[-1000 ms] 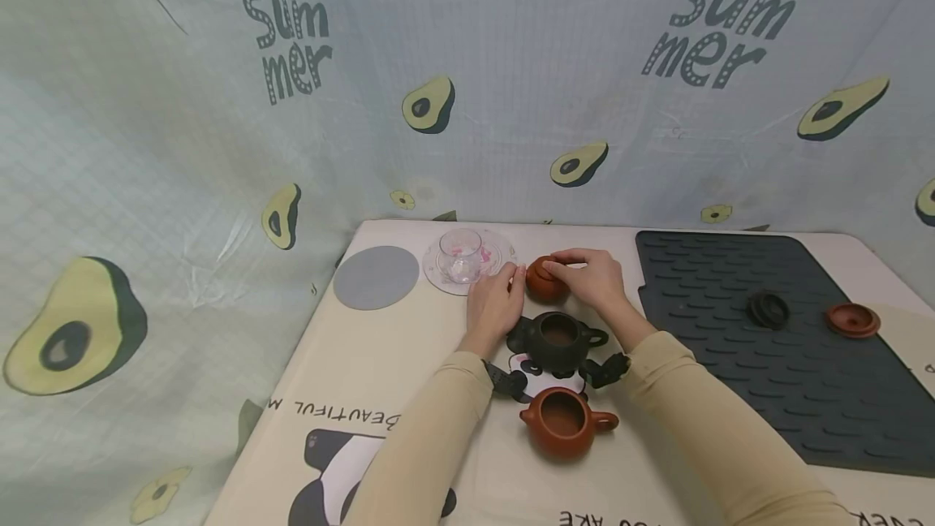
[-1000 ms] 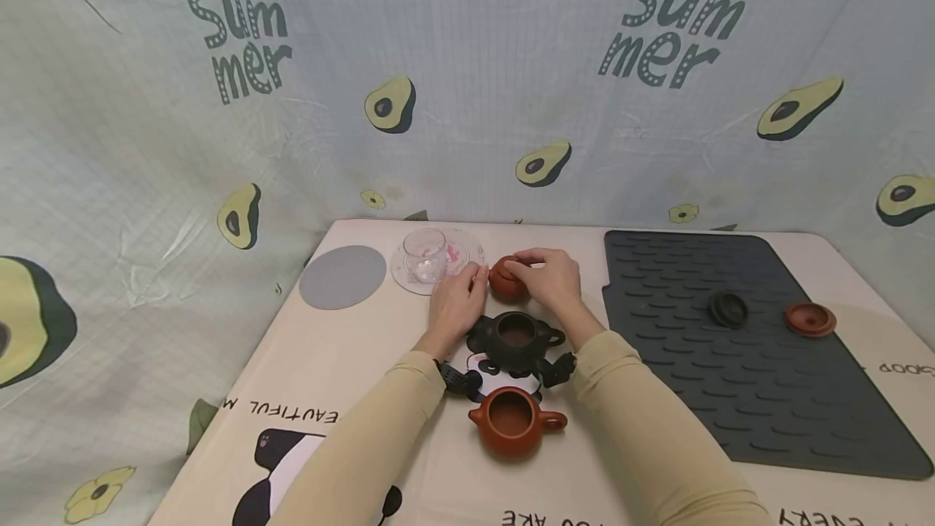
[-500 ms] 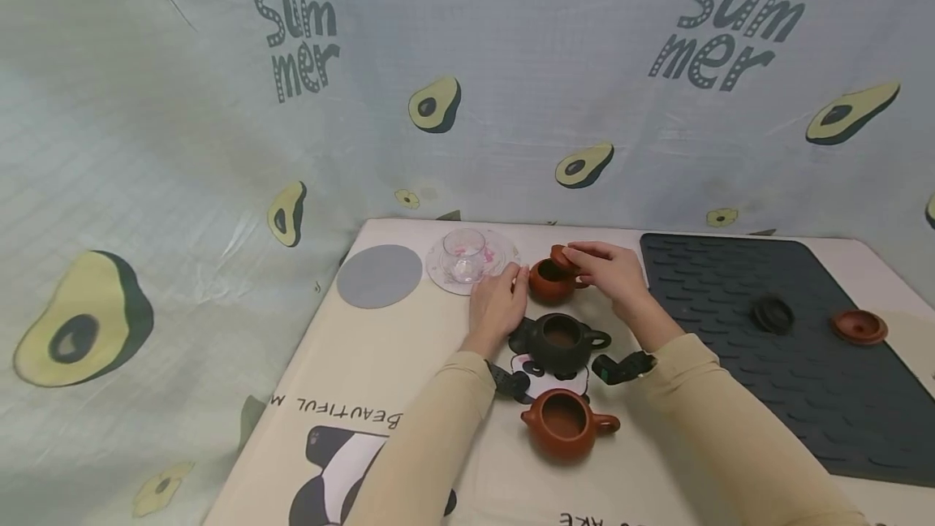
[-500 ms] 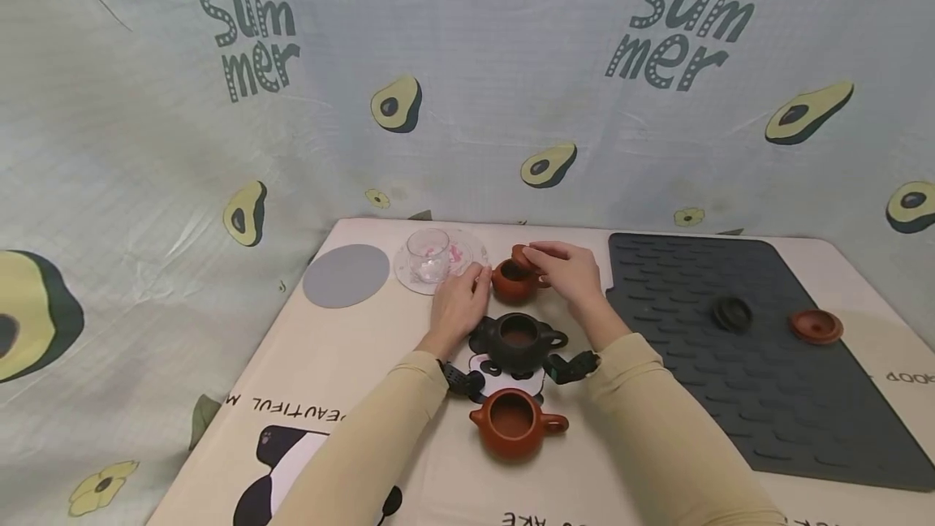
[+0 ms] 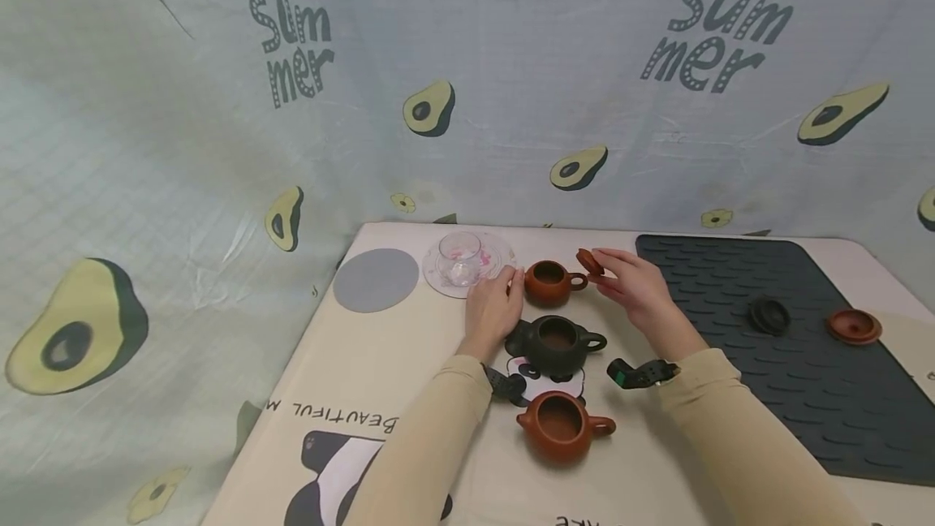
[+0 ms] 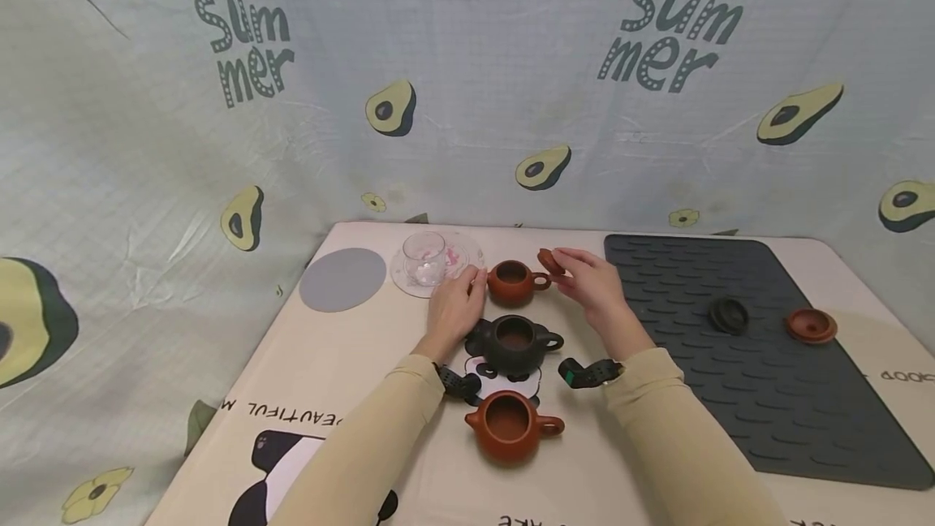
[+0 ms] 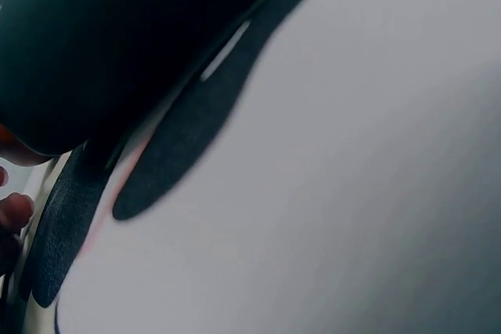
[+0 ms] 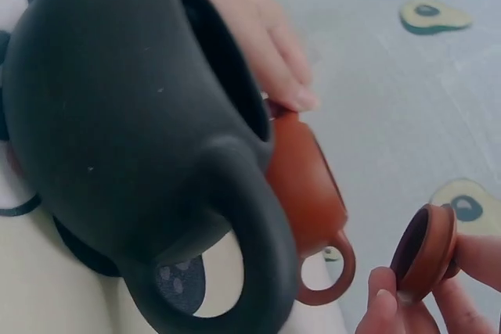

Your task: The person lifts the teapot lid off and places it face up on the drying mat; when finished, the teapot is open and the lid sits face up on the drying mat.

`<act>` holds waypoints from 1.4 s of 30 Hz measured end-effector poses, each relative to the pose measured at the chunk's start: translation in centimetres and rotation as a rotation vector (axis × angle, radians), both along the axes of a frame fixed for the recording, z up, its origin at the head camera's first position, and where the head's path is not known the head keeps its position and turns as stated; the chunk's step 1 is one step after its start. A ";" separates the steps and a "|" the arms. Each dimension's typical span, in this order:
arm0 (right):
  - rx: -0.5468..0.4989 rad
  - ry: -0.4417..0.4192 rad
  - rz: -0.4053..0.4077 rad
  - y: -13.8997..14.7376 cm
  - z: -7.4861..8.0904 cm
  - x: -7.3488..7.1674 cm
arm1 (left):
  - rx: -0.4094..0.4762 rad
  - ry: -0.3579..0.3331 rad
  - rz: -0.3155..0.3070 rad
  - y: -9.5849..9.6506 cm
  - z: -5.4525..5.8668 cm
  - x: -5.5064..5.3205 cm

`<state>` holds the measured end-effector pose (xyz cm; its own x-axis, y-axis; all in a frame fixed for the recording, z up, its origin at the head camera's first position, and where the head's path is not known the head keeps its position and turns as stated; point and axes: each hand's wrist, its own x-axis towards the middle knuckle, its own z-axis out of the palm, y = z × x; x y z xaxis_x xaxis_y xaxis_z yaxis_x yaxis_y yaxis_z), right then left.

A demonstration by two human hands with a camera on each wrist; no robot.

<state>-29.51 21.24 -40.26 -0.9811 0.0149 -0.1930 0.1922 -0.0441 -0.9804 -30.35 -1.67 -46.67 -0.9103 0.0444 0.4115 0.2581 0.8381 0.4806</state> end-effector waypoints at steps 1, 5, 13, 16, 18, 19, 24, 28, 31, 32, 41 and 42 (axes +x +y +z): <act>-0.040 -0.008 0.003 0.2 -0.1 0.1 | 0.000 -0.004 -0.001 0.0 0.0 0.0; -0.188 -0.045 0.017 1.1 -0.4 0.5 | 0.003 -0.007 -0.008 0.0 -0.2 0.0; -0.449 -0.149 0.011 2.4 -0.8 1.3 | 0.011 -0.011 -0.008 0.0 -0.3 -0.1; -0.544 -0.156 0.015 2.8 -0.9 1.7 | 0.008 -0.016 -0.012 0.0 -0.4 -0.1; -0.597 -0.158 0.012 3.0 -1.1 1.9 | 0.007 -0.021 -0.013 0.0 -0.4 -0.2; -0.624 -0.158 0.011 3.1 -1.3 2.0 | 0.007 -0.025 -0.012 0.1 -0.4 -0.2; -0.716 -0.128 0.012 3.5 -2.2 2.6 | 0.007 -0.031 -0.017 0.2 -0.6 -0.3; -0.745 -0.070 0.024 4.0 -2.7 3.3 | 0.012 -0.021 -0.024 0.3 -0.7 -0.2; -0.756 -0.045 0.034 4.4 -2.4 3.7 | 0.019 -0.022 -0.025 0.3 -0.6 -0.2; -0.760 -0.042 0.042 4.5 -2.2 3.8 | 0.020 -0.022 -0.026 0.3 -0.6 -0.2; -0.792 0.033 0.056 6.3 -1.0 4.5 | 0.017 0.009 -0.036 -0.4 -0.6 -0.4; -0.797 0.041 0.042 6.5 -0.9 4.6 | 0.017 0.006 -0.037 -0.4 -0.6 -0.5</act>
<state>-24.96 27.76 -41.18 -0.9843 -0.1498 -0.0934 0.1737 -0.7279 -0.6633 -30.81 -2.11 -47.31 -0.9056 0.0709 0.4181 0.2916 0.8199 0.4927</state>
